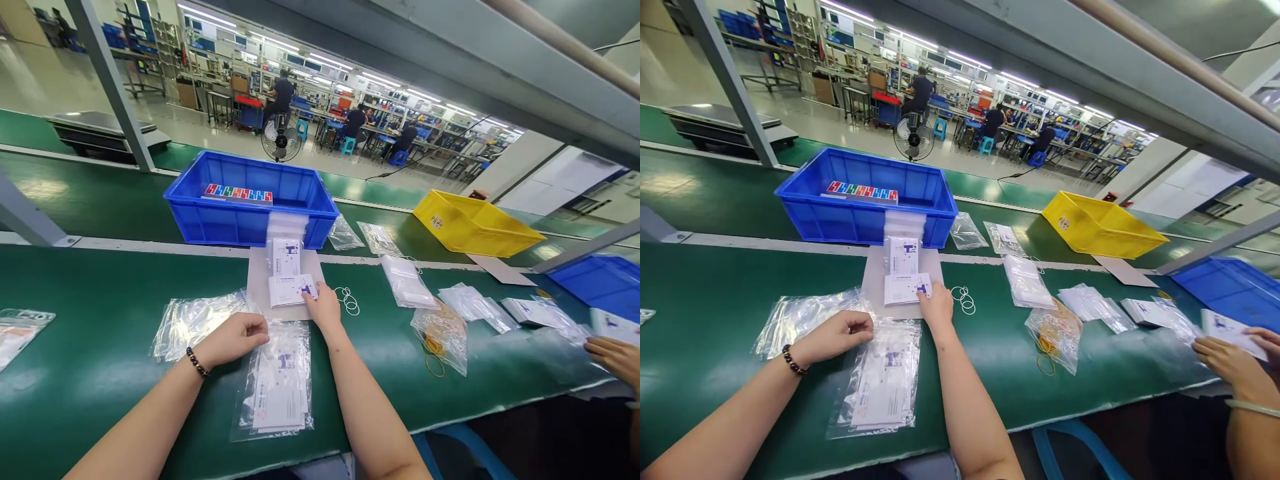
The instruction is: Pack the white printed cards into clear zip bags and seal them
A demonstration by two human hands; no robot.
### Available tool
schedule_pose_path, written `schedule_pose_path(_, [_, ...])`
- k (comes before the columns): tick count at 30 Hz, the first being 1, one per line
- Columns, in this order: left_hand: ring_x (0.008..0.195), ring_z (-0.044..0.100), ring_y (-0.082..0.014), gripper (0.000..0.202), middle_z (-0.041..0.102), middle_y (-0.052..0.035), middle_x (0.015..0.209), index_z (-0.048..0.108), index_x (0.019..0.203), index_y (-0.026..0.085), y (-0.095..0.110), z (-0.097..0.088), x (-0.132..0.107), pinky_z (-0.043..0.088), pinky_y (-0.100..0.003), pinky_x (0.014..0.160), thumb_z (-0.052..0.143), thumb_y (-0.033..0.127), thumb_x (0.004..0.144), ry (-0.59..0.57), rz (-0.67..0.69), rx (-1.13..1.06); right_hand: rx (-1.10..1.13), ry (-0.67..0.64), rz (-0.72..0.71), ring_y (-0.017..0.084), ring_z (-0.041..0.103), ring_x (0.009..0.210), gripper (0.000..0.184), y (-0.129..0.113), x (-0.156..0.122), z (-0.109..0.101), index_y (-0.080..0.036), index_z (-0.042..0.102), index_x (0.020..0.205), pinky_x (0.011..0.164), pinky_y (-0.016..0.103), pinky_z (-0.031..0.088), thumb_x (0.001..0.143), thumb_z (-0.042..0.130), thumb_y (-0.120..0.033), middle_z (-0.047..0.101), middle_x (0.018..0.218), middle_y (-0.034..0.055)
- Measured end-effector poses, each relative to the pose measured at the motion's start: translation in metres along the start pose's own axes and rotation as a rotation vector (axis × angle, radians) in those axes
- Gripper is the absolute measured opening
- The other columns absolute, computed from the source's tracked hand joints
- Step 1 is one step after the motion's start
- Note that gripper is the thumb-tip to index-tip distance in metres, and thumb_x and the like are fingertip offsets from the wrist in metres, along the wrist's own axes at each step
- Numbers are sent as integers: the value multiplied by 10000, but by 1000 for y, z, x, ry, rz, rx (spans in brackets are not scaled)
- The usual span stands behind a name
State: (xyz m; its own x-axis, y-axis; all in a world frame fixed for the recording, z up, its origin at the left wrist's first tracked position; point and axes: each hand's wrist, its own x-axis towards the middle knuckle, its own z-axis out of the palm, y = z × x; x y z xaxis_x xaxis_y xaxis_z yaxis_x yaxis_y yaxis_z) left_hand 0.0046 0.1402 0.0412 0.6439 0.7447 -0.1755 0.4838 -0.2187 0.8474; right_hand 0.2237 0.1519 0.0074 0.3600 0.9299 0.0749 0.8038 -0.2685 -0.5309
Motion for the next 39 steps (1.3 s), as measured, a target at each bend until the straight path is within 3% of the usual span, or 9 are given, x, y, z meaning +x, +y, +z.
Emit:
schedule_pose_path(7, [658, 514, -146, 186, 576, -9, 685, 577, 642, 157, 0, 9, 4, 385, -241, 625, 483, 301, 713, -69, -9, -12, 621, 201, 102, 163, 560, 649, 331, 3, 3, -9, -146, 504, 1026, 617, 312, 468, 716, 463, -253, 548, 761, 26])
schedule_pose_path(11, [674, 522, -149, 179, 583, -13, 717, 599, 649, 156, -1, 10, 6, 396, -248, 644, 510, 300, 704, -8, -24, -79, 939, 8, 51, 101, 518, 492, 249, -3, -5, -18, -161, 551, 855, 490, 266, 461, 662, 553, -320, 543, 724, -3])
schedule_pose_path(16, [621, 512, -133, 197, 576, -11, 671, 604, 608, 144, -2, 10, 6, 393, -239, 599, 535, 306, 697, 82, -19, -183, 866, -350, -71, 88, 463, 463, 157, -10, -17, -26, -171, 596, 739, 477, 245, 409, 652, 583, -301, 528, 587, -26])
schedule_pose_path(20, [649, 517, -131, 206, 580, -26, 705, 603, 604, 137, -4, 14, 8, 407, -240, 617, 548, 310, 701, 177, 54, -308, 724, -672, -335, 121, 514, 677, 118, -17, -25, -28, -165, 634, 640, 658, 268, 414, 664, 603, -276, 554, 717, 10])
schedule_pose_path(23, [648, 517, -122, 210, 578, -49, 823, 613, 689, 129, -7, 18, 10, 429, -239, 590, 582, 335, 677, 207, 38, -481, 683, -807, -355, 110, 486, 633, 155, -19, -28, -26, -153, 620, 605, 629, 261, 389, 677, 599, -289, 537, 674, 2])
schedule_pose_path(27, [645, 536, -125, 342, 595, -37, 816, 592, 876, 133, -12, 19, 12, 446, -257, 610, 667, 310, 594, 217, -117, -612, 703, -794, -248, 95, 447, 574, 108, -20, -30, -25, -151, 606, 674, 574, 245, 359, 656, 602, -257, 519, 631, -20])
schedule_pose_path(32, [515, 463, -99, 162, 530, 16, 532, 558, 588, 120, -10, 19, 12, 369, -225, 525, 592, 272, 633, 228, -153, -514, 769, -748, -181, 85, 438, 566, 317, -23, -33, -25, -187, 567, 925, 578, 234, 368, 613, 627, -189, 452, 624, -57])
schedule_pose_path(35, [525, 459, -95, 148, 531, 23, 550, 559, 597, 125, -7, 19, 11, 353, -213, 524, 586, 266, 630, 247, -123, -521, 725, -725, -169, 88, 442, 552, 107, -26, -35, -23, -161, 562, 733, 553, 234, 363, 652, 588, -226, 485, 614, -35])
schedule_pose_path(39, [515, 450, -95, 142, 517, 31, 545, 555, 602, 132, -4, 20, 10, 348, -212, 518, 575, 269, 630, 266, -126, -519, 682, -626, -192, 85, 412, 516, 117, -30, -37, -22, -162, 507, 577, 506, 222, 336, 659, 552, -231, 480, 560, -32])
